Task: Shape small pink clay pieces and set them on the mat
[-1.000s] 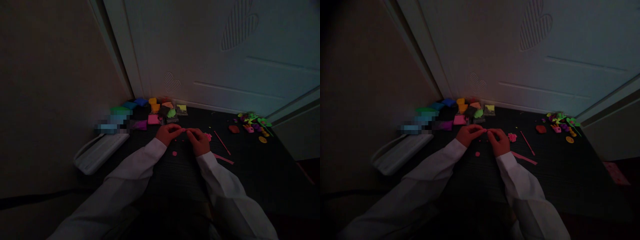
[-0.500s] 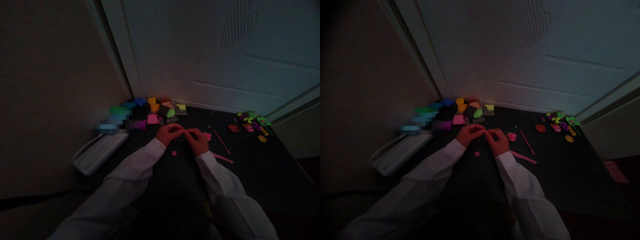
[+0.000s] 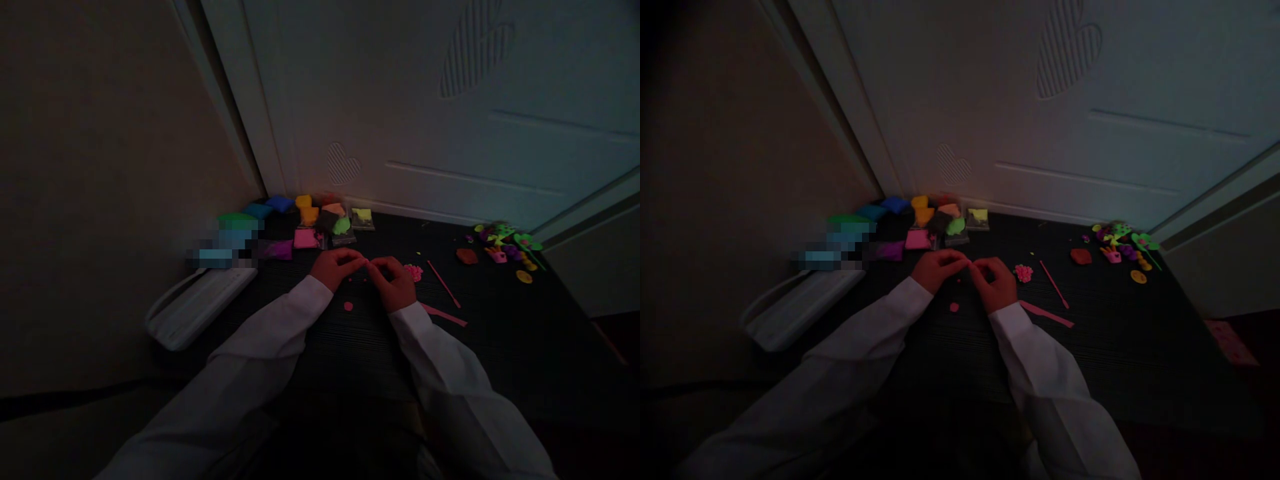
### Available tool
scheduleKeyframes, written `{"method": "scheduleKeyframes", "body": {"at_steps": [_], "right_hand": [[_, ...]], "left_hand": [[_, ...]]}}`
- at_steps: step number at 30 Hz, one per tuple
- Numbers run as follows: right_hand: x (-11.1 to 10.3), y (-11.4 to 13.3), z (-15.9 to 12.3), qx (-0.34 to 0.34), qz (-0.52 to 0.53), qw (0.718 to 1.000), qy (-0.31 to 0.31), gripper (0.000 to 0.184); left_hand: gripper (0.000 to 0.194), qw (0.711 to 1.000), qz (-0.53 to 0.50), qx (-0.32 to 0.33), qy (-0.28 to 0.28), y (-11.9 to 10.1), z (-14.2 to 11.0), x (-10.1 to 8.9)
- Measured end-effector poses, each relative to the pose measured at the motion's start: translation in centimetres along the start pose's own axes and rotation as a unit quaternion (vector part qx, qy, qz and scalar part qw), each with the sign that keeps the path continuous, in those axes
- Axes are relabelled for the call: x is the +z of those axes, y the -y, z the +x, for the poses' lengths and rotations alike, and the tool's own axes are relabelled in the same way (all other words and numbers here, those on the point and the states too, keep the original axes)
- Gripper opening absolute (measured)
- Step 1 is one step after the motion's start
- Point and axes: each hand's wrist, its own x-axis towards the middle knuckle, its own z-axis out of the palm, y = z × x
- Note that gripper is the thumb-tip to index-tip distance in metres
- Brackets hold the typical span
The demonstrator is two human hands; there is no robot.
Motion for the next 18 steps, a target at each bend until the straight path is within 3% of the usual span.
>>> {"method": "scheduleKeyframes", "body": {"at_steps": [9, 18], "right_hand": [[0.00, -0.29, -0.04, 0.005, 0.002, 1.000, 0.004, 0.011], [-0.05, -0.34, 0.05, 0.017, 0.019, 1.000, -0.001, 0.012]], "left_hand": [[0.029, 0.998, -0.056, -0.024, 0.007, 0.23, 0.02, 0.21], [0.030, 0.999, -0.031, -0.025, 0.010, 0.27, -0.08, 0.18]]}}
